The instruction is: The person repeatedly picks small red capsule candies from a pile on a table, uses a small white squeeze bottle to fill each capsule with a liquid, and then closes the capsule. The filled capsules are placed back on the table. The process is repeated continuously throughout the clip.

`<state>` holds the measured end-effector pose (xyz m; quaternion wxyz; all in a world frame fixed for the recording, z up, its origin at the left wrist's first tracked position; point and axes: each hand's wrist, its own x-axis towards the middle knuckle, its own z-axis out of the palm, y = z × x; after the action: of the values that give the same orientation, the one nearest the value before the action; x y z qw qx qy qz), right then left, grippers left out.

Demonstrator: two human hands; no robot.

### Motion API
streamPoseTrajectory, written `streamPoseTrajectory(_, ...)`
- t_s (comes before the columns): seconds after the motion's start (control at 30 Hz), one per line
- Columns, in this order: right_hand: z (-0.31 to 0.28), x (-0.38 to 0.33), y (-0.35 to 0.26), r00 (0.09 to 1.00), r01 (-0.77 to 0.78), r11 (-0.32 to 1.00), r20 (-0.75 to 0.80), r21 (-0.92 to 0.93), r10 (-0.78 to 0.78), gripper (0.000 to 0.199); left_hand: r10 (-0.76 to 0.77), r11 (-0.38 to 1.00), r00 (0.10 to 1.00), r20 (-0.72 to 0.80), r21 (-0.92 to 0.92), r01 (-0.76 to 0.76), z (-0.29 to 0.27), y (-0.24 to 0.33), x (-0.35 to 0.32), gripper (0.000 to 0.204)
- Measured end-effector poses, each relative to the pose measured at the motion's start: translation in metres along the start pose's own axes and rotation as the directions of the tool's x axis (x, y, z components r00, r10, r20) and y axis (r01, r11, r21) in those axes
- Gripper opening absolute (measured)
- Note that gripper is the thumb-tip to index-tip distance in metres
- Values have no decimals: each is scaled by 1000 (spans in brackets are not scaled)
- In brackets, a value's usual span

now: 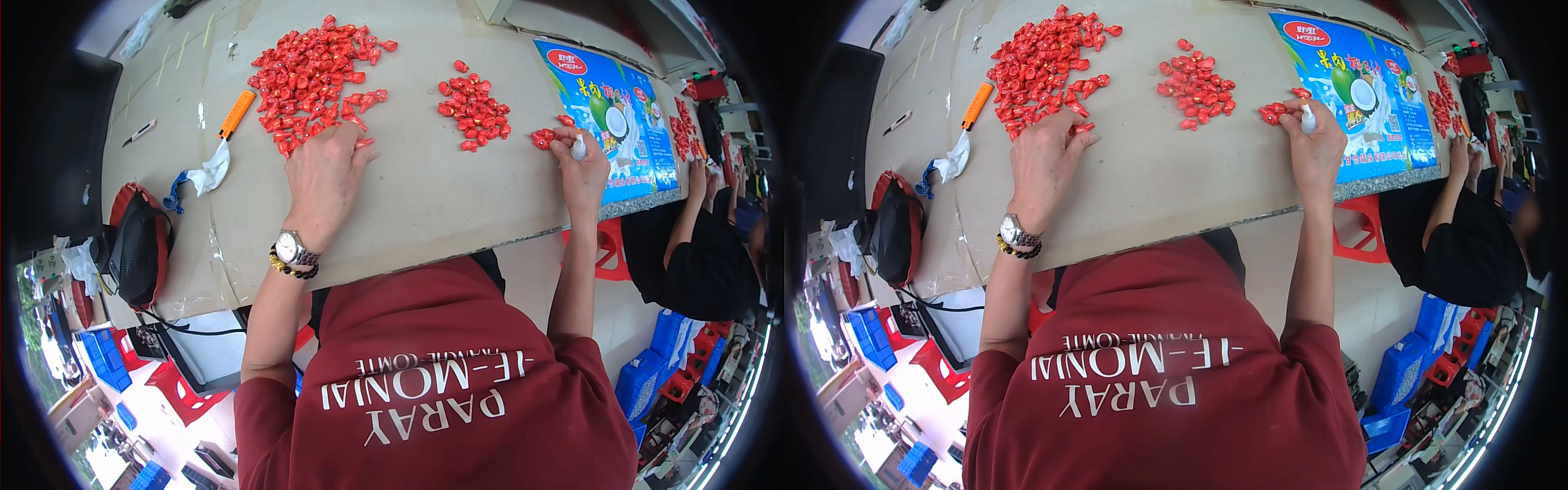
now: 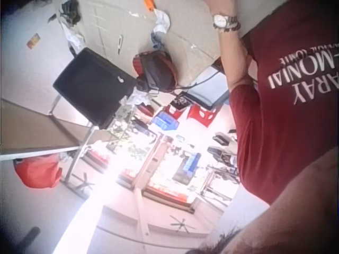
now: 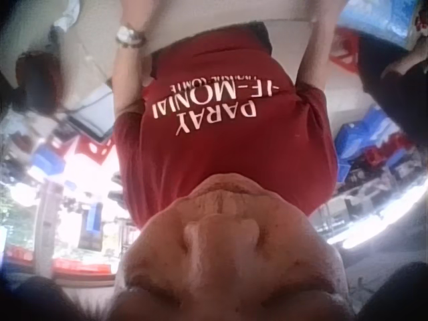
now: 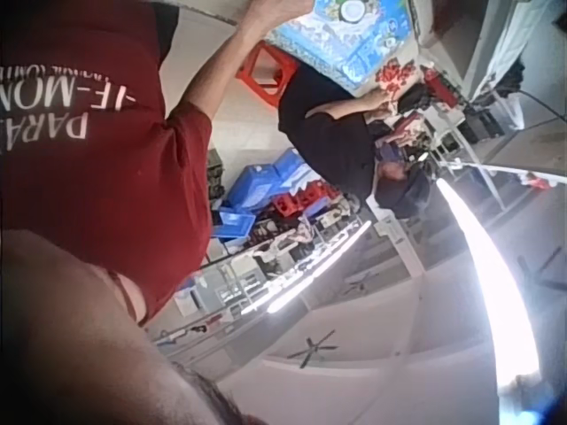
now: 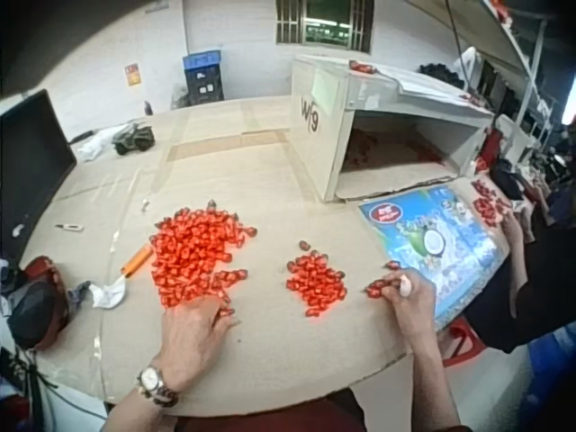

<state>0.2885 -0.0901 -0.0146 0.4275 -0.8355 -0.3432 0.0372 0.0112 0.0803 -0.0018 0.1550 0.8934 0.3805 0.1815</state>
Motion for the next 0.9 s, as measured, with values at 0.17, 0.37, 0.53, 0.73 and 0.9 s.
streamPoseTrajectory(0.17, -6, -8, -21, 995, -101, 953, 56, 286, 88, 24, -11, 945, 999, -32, -327, 0, 2, 1, -1, 20)
streamPoseTrajectory(0.37, 6, -31, -58, 947, -177, 778, 319, 603, -32, 38, -130, -149, 896, 425, -902, 406, -5, 21, -17, 21)
streamPoseTrajectory(0.53, 21, -52, -79, 882, -177, 799, 452, 575, -130, 41, -29, -571, 824, 566, -686, 451, -6, 44, -31, 21)
streamPoseTrajectory(0.73, 18, -49, -84, 846, 121, 861, 402, 495, -350, 32, 69, -696, 830, 554, -569, 438, 4, 42, -44, 21)
streamPoseTrajectory(0.9, 13, -58, -96, 914, 50, 800, 295, 598, -278, 35, 107, -722, 809, 578, -514, 463, 7, 39, -48, 23)
